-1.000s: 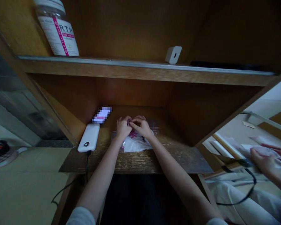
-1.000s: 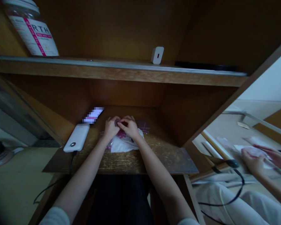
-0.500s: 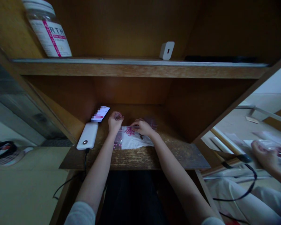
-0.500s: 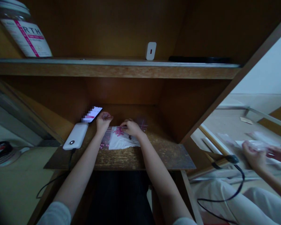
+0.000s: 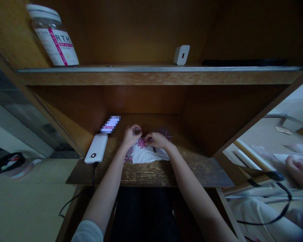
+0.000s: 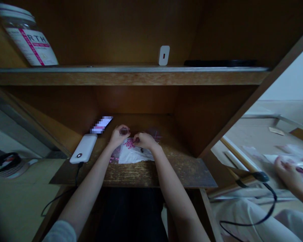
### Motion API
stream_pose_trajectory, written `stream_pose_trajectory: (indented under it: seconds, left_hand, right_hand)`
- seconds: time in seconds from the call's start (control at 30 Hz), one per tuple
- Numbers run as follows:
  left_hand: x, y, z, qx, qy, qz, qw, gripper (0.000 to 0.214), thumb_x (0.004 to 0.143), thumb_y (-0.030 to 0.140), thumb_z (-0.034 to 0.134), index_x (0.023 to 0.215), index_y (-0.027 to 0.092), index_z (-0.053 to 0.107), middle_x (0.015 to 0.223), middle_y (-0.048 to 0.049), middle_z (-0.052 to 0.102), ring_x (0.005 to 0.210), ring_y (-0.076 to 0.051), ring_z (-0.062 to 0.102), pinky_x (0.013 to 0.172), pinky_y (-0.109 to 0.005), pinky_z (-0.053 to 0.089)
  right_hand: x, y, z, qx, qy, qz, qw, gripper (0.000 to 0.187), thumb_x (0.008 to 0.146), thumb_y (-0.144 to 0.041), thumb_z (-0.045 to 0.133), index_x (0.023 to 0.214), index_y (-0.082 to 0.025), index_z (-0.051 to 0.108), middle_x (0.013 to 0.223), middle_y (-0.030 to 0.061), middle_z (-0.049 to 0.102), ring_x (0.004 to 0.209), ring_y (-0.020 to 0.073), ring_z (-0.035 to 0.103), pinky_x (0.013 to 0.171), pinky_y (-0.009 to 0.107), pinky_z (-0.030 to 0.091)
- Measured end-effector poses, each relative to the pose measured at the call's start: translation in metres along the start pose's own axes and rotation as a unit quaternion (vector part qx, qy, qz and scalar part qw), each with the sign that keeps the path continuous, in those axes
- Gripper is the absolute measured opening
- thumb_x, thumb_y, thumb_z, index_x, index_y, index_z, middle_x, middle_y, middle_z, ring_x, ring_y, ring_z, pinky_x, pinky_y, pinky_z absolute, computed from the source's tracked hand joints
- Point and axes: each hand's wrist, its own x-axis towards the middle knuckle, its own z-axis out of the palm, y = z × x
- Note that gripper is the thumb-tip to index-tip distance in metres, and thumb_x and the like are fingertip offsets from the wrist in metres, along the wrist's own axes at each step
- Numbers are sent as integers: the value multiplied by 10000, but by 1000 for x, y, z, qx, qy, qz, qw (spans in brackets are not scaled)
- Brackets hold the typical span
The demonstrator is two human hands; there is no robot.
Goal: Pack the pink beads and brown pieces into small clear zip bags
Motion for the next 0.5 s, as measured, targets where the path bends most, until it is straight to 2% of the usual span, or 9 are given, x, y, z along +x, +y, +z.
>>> stream_pose_trajectory:
  seconds: [0.33,0.43,0.5]
  left_hand:
    - [0,-4,2,-2,-19,36,999,200,687,112,690,861,196,641,880,-25,670,870,-184,591,801,-316,463]
    - [0,-3,2,0,-17,36,999,196,692,114,687,864,195,641,884,-26,671,875,-184,593,806,-317,463]
    - [0,-2,2,16,-17,38,999,194,699,115,680,869,199,641,888,-25,674,887,-191,591,814,-322,460]
  right_hand:
    - [0,11,-1,23,-51,-24,998,86,748,-221,697,817,-185,734,840,39,720,750,147,627,662,228,409]
    - [-1,10,-3,27,-49,-31,998,64,741,-215,704,786,-178,731,818,43,708,735,145,614,660,231,410]
    - [-2,6,-7,47,-25,-35,998,54,755,-202,687,780,-169,723,791,40,695,713,138,602,652,230,409]
